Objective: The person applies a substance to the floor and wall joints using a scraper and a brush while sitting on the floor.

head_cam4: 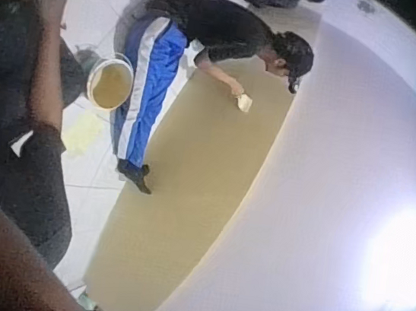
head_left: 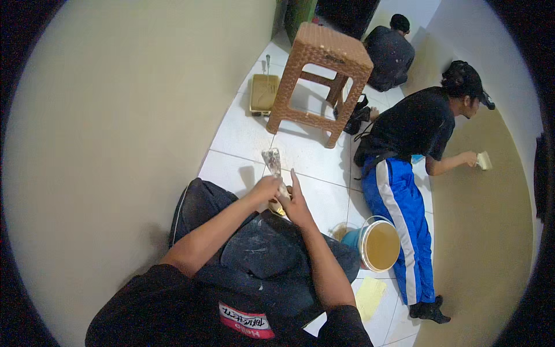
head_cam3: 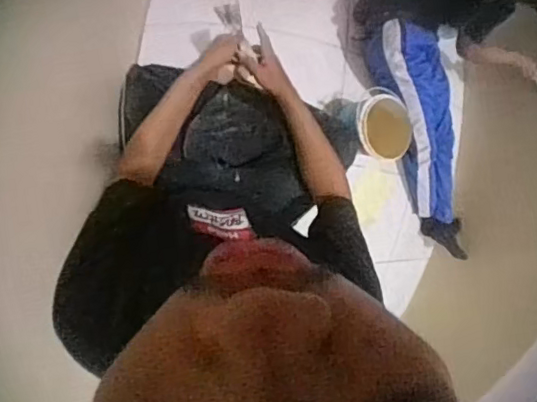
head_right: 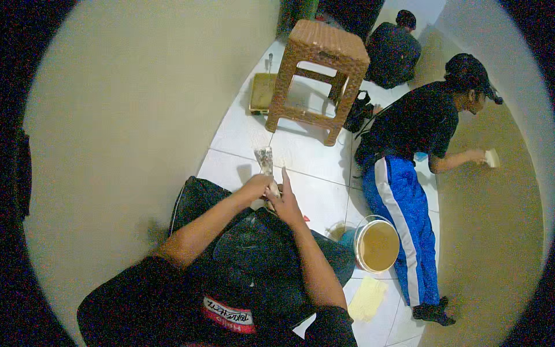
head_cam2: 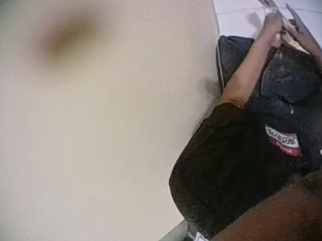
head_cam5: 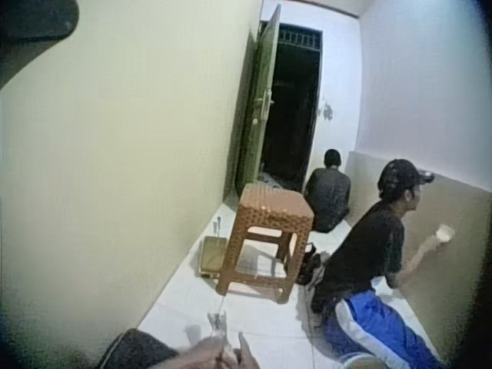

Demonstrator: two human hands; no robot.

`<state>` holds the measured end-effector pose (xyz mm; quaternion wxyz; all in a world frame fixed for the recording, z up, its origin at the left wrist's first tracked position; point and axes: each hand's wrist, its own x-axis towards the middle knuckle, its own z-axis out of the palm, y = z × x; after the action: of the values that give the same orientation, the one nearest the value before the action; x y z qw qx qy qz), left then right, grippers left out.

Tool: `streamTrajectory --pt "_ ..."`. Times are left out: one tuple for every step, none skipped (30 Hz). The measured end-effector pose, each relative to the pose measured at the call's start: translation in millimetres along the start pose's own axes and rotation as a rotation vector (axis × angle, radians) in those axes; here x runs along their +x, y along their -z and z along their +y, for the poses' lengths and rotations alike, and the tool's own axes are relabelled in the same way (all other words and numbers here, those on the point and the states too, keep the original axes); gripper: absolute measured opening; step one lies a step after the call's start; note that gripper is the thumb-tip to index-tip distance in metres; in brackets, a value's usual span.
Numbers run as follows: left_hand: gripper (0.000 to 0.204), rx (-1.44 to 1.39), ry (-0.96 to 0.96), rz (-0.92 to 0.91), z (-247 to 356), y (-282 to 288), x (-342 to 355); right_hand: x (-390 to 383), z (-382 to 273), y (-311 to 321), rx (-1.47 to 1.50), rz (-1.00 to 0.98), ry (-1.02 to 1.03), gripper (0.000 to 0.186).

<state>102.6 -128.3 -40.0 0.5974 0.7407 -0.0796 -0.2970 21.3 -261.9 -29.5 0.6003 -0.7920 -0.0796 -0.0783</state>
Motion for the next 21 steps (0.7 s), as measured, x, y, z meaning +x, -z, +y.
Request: streamTrajectory --pt "0.039 -0.034 -0.072 0.046 -9.2 15.4 6.4 1.1 -13.5 -5.1 0.079 -0.02 -0.103 0.076" --pt "0.037 -0.068 -0.143 0.089 -16.1 29.8 11.9 2.2 -26.1 -7.4 0.155 -0.039 -0.211 0.078" --pt "0.035 -0.156 -0.1 0.05 -12.6 42.7 16.3 1.0 -24.5 -2.5 0.125 -0.043 -0.234 0.078" --pt "0.034 -0.24 -0.055 0.018 -4.0 61.9 16.6 2.3 -19.4 -2.9 0.027 -0.011 -0.221 0.068" --pt "0.033 -0.248 -0.04 0.125 16.7 67.3 20.3 -3.2 21.6 16.1 -0.362 -0.038 -0.217 0.065" --pt "0.032 -0.247 -0.036 0.247 35.0 78.3 21.5 -5.0 62.6 31.1 -0.746 -0.077 -0.195 0.063" --pt "0.032 -0.245 -0.031 0.256 34.4 95.7 18.6 -3.4 69.1 26.7 -0.738 -0.084 -0.193 0.063" --pt "0.032 -0.422 0.021 0.295 32.4 105.9 19.9 -5.6 75.0 25.3 -0.895 -0.213 -0.427 0.06" --pt "0.031 -0.599 0.076 0.333 29.3 113.7 21.1 -7.2 81.1 22.5 -1.043 -0.347 -0.667 0.058" --pt "0.031 -0.597 0.087 0.322 25.1 120.3 22.0 -5.2 88.2 18.2 -1.04 -0.345 -0.684 0.058" --pt "0.031 -0.511 0.046 0.374 17.2 123.3 21.0 -5.6 98.4 14.3 -1.093 -0.305 -0.6 0.057" --pt "0.031 -0.435 0.007 0.423 11.8 119.2 18.1 -6.9 102.3 15.6 -1.154 -0.272 -0.518 0.056" --pt "0.03 -0.371 0.0 0.438 11.1 116.5 21.8 -3.5 107.2 15.8 -1.155 -0.32 -0.564 0.052" --pt "0.03 -0.387 0.017 0.425 11.8 112.5 22.7 -7.4 112.3 18.1 -1.166 -0.332 -0.586 0.052" --pt "0.028 -0.363 -0.033 0.453 16.4 113.1 24.7 -6.2 116.9 20.2 -1.197 -0.375 -0.537 0.053" --pt "0.027 -0.339 -0.084 0.483 21.0 113.8 26.9 -4.4 121.6 22.9 -1.227 -0.42 -0.487 0.054" --pt "0.026 -0.298 -0.024 0.557 27.8 115.6 28.0 0.8 116.1 22.3 -1.153 -0.435 -0.501 0.046" --pt "0.026 -0.305 -0.015 0.557 27.5 118.2 30.1 8.2 114.3 22.1 -1.157 -0.444 -0.507 0.046" --pt "0.026 -0.293 -0.071 0.553 26.6 121.1 31.3 17.2 113.3 21.4 -1.015 -0.443 -0.487 0.042" --pt "0.026 -0.285 -0.124 0.536 25.4 119.3 33.2 23.0 112.1 22.2 -0.876 -0.433 -0.48 0.039" --pt "0.024 -0.356 -0.148 0.494 27.6 120.3 31.1 35.7 107.0 17.3 -0.829 -0.445 -0.333 0.037"
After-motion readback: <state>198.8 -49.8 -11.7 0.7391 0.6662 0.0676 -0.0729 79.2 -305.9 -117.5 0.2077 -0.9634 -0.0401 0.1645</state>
